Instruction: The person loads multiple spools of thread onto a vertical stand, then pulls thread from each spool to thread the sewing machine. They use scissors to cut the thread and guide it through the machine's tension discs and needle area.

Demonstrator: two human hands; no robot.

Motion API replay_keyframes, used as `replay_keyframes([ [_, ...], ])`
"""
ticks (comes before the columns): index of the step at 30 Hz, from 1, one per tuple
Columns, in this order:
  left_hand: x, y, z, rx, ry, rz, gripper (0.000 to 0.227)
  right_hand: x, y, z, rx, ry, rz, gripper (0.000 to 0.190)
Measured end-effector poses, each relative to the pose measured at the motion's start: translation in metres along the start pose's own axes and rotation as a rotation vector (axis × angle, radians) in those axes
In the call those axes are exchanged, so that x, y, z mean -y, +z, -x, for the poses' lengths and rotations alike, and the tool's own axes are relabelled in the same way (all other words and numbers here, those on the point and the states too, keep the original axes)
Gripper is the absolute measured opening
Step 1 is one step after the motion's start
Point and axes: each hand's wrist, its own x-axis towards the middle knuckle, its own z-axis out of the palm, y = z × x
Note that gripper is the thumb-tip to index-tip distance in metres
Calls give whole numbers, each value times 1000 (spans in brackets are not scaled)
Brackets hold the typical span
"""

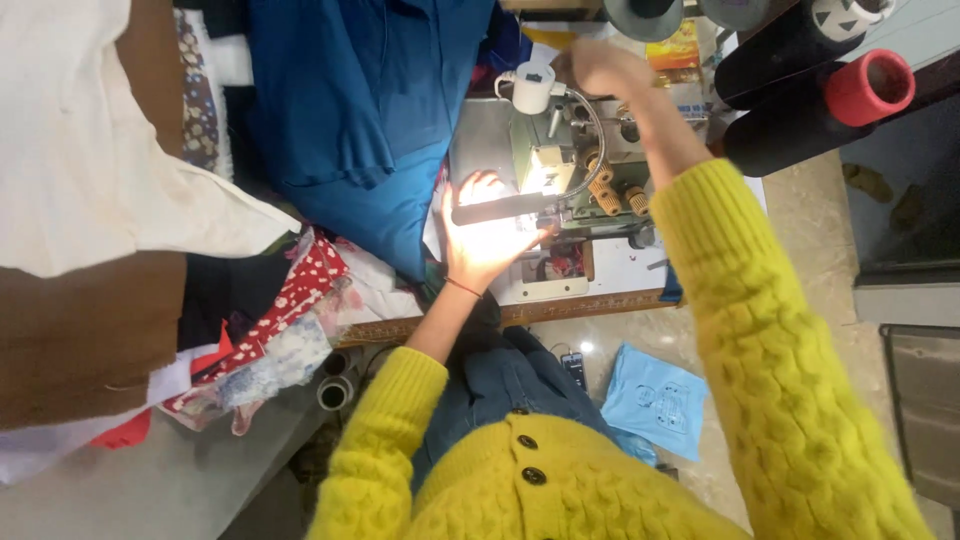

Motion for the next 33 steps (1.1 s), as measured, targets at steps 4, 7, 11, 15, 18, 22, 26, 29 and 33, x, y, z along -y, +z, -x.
replay_keyframes([
  [4,4,-21,0,56,357,-728,75,6,14,-13,159,106,-204,28],
  [7,4,-23,0,67,378,-880,77,6,24,-21,48,56,-272,25],
  [11,4,-20,1,111,337,-512,70,5,21,-24,-140,-42,-293,20],
  [15,4,-14,2,-66,299,-305,66,0,24,-22,-205,-122,-198,19],
  [18,11,6,5,-281,569,-2270,85,11,19,-13,-214,-82,-278,19],
  [22,12,12,3,-214,487,-2129,80,22,8,-4,-215,-61,-304,21],
  [26,10,16,-1,-174,422,-2081,76,29,-9,11,-195,-98,-299,17],
  [29,13,18,0,-230,488,-2494,72,34,-20,25,-206,-153,-361,5],
  [33,6,4,3,-227,491,-2572,67,35,-25,29,-148,-84,-383,8],
])
